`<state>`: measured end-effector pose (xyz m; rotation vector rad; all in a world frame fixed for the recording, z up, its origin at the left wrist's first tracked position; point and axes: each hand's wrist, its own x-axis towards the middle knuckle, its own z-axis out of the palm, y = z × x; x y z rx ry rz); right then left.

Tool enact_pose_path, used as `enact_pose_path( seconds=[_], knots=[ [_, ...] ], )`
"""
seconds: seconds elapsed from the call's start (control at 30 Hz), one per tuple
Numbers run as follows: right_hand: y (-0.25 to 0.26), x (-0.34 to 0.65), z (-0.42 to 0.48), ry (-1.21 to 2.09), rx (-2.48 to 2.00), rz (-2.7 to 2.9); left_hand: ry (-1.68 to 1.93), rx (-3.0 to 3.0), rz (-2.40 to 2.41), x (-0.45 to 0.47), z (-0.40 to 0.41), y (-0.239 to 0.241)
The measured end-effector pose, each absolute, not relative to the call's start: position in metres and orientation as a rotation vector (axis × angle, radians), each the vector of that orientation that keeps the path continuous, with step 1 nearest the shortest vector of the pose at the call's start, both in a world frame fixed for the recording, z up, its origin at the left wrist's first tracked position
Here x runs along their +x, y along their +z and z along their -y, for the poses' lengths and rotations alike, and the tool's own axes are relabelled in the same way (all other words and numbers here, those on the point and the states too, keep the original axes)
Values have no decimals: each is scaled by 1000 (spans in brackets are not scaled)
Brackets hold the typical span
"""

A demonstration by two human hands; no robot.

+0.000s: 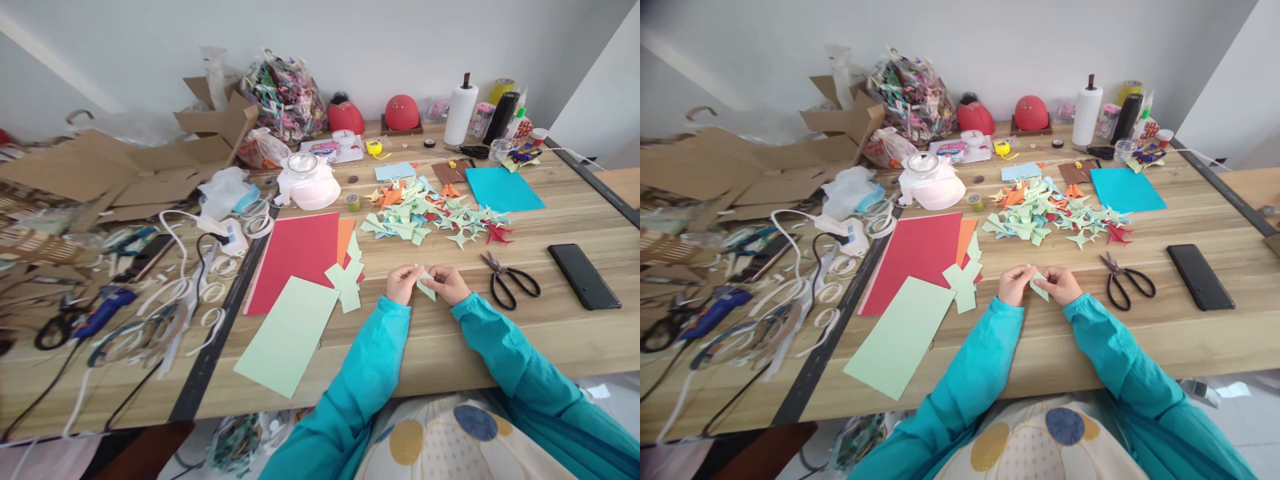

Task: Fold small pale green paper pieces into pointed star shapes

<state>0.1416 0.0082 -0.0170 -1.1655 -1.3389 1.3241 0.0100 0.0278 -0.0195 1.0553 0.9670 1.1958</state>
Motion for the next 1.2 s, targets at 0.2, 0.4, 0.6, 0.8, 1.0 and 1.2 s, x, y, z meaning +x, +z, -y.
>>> enact_pose_path(
  seconds=[0.2, 0.4, 0.6, 0.8, 1.0, 1.2],
  knots=[
    [-20, 143, -10, 1336, -1182, 1343, 1218, 949, -1002, 10, -29, -22],
    [-19, 142, -9, 1366, -1166, 1340, 1180, 811, -917, 10, -29, -22],
    [-16, 141, -8, 1377, -1162, 1306, 1187, 767, -950, 13, -30, -24],
    [-15, 141, -10, 1351, -1172, 1242, 1186, 632, -875, 14, -31, -19],
    [-14, 144, -13, 1278, -1207, 1087, 1110, 616, -824, 14, -29, -18],
    [-19, 147, -13, 1333, -1192, 1049, 1116, 689, -876, 14, -31, -30]
  ],
)
